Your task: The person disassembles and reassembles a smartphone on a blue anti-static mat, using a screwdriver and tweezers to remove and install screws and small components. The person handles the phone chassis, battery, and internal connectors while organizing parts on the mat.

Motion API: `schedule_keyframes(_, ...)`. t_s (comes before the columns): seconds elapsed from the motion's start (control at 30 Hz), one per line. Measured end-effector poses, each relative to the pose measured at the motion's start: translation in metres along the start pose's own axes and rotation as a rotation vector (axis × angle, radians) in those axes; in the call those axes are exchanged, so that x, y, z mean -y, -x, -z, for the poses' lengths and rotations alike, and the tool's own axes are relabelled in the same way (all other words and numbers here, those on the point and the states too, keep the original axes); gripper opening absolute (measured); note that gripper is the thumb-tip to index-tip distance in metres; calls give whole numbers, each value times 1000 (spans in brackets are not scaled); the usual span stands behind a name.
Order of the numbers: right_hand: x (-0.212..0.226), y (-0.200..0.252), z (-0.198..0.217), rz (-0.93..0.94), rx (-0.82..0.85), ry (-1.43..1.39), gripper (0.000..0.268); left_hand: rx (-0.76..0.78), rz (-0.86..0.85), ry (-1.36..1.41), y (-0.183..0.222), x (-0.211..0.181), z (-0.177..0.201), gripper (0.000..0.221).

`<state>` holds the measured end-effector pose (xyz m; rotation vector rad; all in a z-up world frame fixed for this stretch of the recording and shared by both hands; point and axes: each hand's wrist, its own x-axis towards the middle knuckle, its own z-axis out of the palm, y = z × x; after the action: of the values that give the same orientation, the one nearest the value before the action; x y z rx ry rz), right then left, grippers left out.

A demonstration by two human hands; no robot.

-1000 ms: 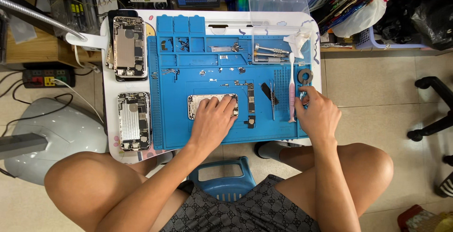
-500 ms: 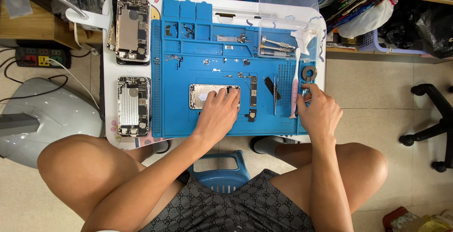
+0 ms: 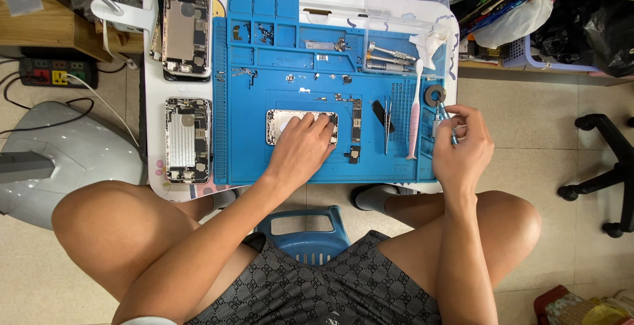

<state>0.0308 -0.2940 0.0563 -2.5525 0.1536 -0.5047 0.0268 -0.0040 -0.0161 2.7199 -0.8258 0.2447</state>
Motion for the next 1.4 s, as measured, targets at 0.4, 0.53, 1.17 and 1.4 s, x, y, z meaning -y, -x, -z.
schedule_keyframes(0.4,13,-1,-10,-103,28,-542,19,-10,11,39,-7,-2,23,29)
schedule_keyframes(0.53,18,-3,-17,-216,38,-759,17,10,3,28,-5,3,22,29)
schedule_keyframes(1.17,41,12,-38,22,-21,-747,27,2,125,256,29,23,37,8)
schedule_keyframes(1.4,47,11,-49,-64,-11,-839,34,-87,-49,194,34,11,19,24)
